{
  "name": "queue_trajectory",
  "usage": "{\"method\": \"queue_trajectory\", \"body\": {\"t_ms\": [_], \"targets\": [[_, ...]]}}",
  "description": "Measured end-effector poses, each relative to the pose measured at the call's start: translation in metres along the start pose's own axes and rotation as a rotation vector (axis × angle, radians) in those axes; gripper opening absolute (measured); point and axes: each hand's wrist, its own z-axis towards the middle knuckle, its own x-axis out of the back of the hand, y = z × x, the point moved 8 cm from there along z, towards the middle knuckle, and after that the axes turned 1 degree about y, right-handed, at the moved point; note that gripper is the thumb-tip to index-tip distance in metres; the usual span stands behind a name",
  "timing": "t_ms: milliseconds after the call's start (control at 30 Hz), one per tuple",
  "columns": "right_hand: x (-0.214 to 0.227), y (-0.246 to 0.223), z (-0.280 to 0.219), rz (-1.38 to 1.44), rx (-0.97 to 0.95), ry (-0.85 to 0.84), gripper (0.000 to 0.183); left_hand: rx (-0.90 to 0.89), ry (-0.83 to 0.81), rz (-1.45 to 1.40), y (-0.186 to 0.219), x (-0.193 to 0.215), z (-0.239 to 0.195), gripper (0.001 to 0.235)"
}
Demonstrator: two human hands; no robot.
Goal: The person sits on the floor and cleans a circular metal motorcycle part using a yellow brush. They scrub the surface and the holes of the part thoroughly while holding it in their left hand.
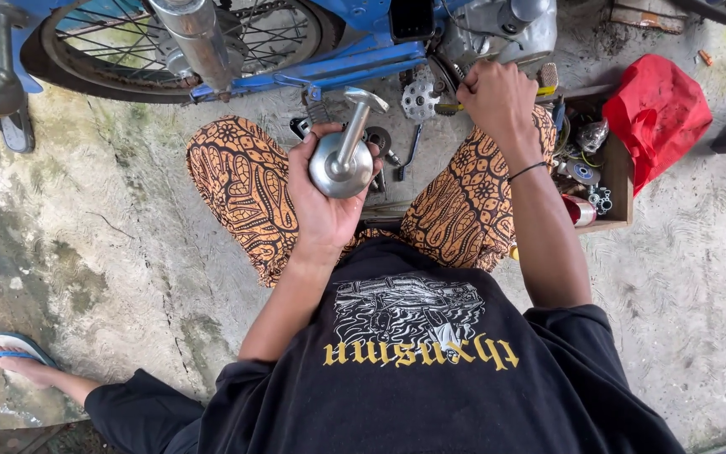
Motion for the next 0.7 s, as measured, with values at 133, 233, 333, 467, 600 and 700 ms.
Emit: {"method": "queue_trajectory", "body": {"t_ms": [133,233,333,467,600,700], "targets": [[0.004,-0.002,-0.011,-0.016,0.027,0.095,0.016,0.002,-0.005,0.011,-0.001,0.0,-0.001,0.027],[0.012,0.001,-0.013,-0.016,-0.02,0.108,0.012,0.008,0.012,0.009,-0.003,0.001,0.001,0.027],[0.011,0.012,-0.014,0.031,-0.053,0.102,0.011,0.022,-0.016,-0.029,-0.006,-0.001,0.003,0.027],[0.011,0.025,-0.013,0.07,-0.085,0.128,0.009,0.033,0.017,-0.009,-0.01,0.003,0.006,0.029],[0.012,0.039,-0.007,0.16,-0.096,0.158,0.009,0.021,0.028,-0.007,-0.011,0.006,0.009,0.029],[0.017,0.049,-0.004,0.188,-0.07,0.171,0.013,0.027,0.027,-0.005,-0.012,0.006,0.008,0.028]]}}
